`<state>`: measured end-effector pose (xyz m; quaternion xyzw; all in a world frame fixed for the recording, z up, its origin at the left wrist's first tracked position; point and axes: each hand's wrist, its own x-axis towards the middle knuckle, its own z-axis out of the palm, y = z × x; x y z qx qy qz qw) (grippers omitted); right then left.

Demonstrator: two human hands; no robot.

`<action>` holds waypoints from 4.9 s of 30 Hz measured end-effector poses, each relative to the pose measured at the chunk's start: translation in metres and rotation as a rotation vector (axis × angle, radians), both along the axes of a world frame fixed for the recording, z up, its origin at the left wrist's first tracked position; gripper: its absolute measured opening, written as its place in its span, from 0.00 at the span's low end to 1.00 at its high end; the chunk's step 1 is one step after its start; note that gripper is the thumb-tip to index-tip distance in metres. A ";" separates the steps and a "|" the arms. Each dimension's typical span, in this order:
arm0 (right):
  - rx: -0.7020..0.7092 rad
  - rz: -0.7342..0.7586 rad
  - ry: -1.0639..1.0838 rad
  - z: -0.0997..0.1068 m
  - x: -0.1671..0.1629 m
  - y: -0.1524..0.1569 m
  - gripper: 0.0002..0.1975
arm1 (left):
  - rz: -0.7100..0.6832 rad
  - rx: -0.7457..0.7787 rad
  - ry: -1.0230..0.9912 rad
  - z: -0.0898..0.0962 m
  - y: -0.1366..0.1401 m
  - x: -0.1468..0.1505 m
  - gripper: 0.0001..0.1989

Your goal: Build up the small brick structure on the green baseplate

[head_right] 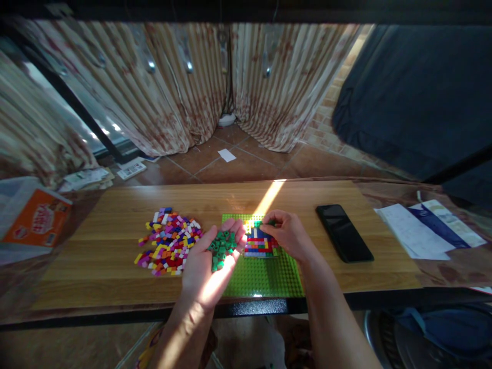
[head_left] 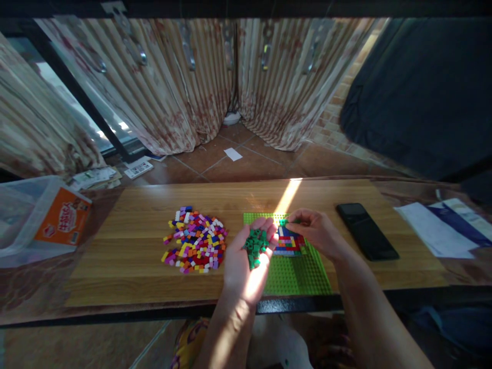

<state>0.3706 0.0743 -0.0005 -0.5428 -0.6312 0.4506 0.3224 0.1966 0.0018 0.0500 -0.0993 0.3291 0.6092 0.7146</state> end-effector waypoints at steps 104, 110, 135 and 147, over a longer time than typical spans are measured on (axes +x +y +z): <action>-0.162 -0.132 0.111 0.001 -0.004 -0.003 0.11 | -0.022 0.017 -0.011 -0.006 0.001 -0.001 0.14; -0.212 -0.163 0.201 0.002 -0.008 -0.004 0.10 | -0.028 0.007 -0.001 -0.003 0.000 -0.001 0.13; 0.218 0.330 -0.084 0.060 -0.039 -0.041 0.07 | -0.031 0.005 -0.082 0.001 -0.001 -0.001 0.18; 0.357 0.362 -0.255 0.052 -0.045 -0.039 0.05 | 0.023 0.026 -0.069 0.005 0.000 -0.004 0.17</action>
